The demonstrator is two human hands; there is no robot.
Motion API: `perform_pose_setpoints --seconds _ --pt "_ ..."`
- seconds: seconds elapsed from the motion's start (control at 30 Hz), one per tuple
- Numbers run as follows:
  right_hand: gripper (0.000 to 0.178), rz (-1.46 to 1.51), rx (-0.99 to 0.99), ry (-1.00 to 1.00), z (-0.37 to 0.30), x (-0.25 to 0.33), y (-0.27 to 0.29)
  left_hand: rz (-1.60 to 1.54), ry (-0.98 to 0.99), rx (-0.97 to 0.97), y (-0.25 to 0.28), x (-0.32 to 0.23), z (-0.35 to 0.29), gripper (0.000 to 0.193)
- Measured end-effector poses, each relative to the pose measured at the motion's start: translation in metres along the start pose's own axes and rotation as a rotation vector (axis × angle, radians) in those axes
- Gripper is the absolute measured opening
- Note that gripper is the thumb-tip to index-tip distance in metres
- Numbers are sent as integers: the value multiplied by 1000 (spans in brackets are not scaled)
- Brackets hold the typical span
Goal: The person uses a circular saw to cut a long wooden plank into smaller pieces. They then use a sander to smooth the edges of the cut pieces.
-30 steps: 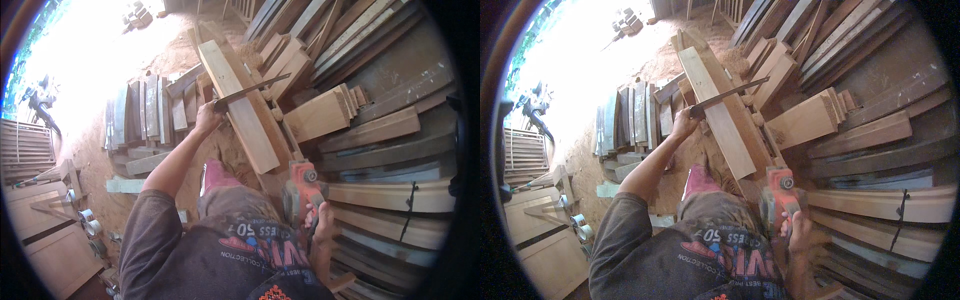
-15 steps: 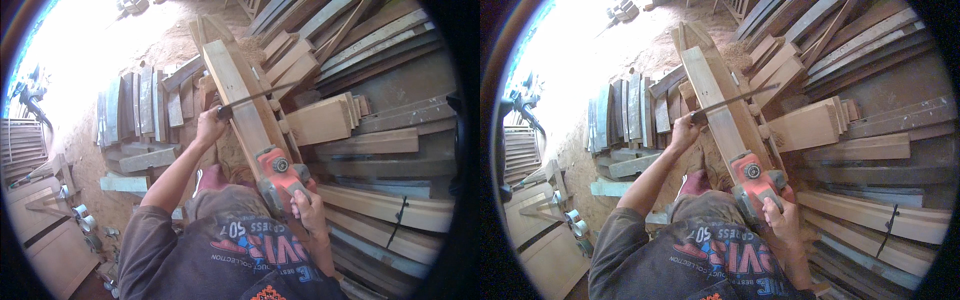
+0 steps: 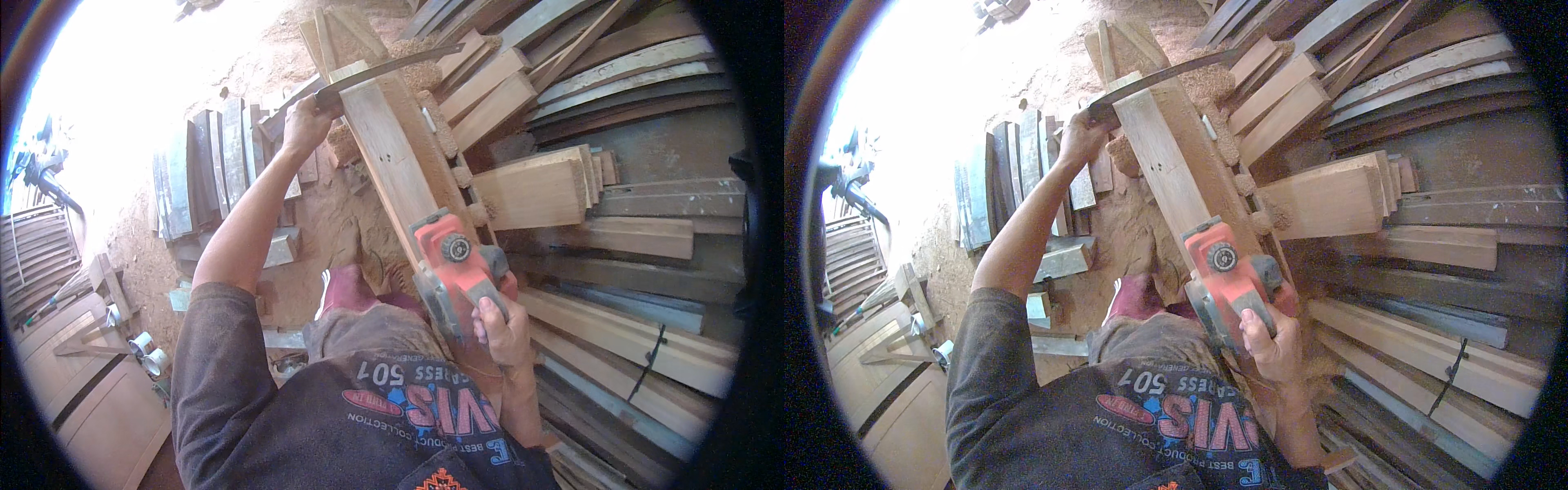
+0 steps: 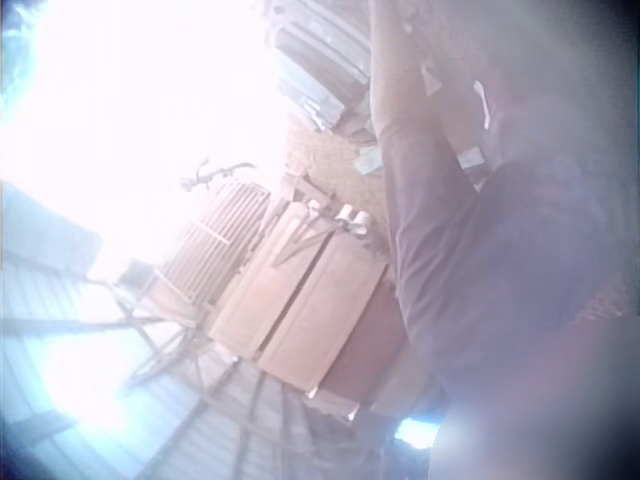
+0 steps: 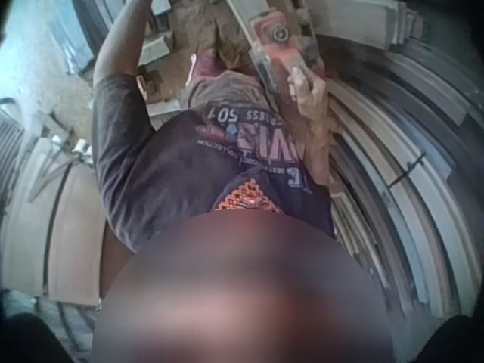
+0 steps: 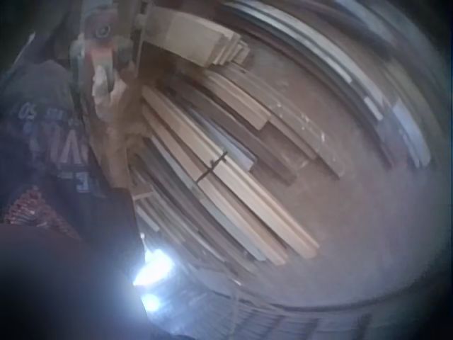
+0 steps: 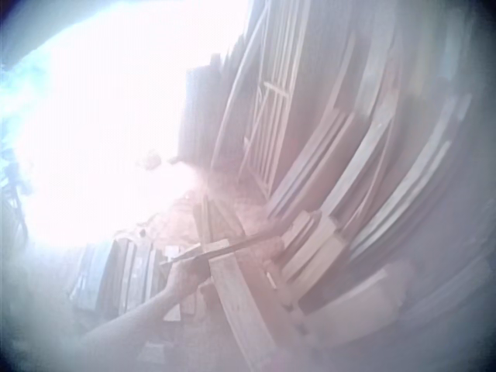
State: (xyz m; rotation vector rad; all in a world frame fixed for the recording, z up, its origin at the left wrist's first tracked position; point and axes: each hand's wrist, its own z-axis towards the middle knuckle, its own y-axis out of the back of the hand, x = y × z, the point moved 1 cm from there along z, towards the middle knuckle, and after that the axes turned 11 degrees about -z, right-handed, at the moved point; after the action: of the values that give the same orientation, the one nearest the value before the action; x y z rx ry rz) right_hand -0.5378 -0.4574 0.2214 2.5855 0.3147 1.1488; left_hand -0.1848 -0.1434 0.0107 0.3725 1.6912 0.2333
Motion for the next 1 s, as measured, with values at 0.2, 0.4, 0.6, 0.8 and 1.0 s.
perform_pose_setpoints --seconds 0.2,0.4,0.6,0.8,1.0 --pt "42 -54 -5 35 23 20 -3 -28 -23 43 2 11 8 26" --pt "43 -34 -23 18 47 45 -10 -24 -29 21 3 6 3 25" --pt "44 -98 -7 21 72 70 -16 36 -41 37 6 -7 -2 28" --pt "44 -72 12 96 104 95 -28 -128 -19 -26 11 2 -15 31" --pt "47 -61 24 80 126 121 -37 -264 115 -178 45 22 -40 28"
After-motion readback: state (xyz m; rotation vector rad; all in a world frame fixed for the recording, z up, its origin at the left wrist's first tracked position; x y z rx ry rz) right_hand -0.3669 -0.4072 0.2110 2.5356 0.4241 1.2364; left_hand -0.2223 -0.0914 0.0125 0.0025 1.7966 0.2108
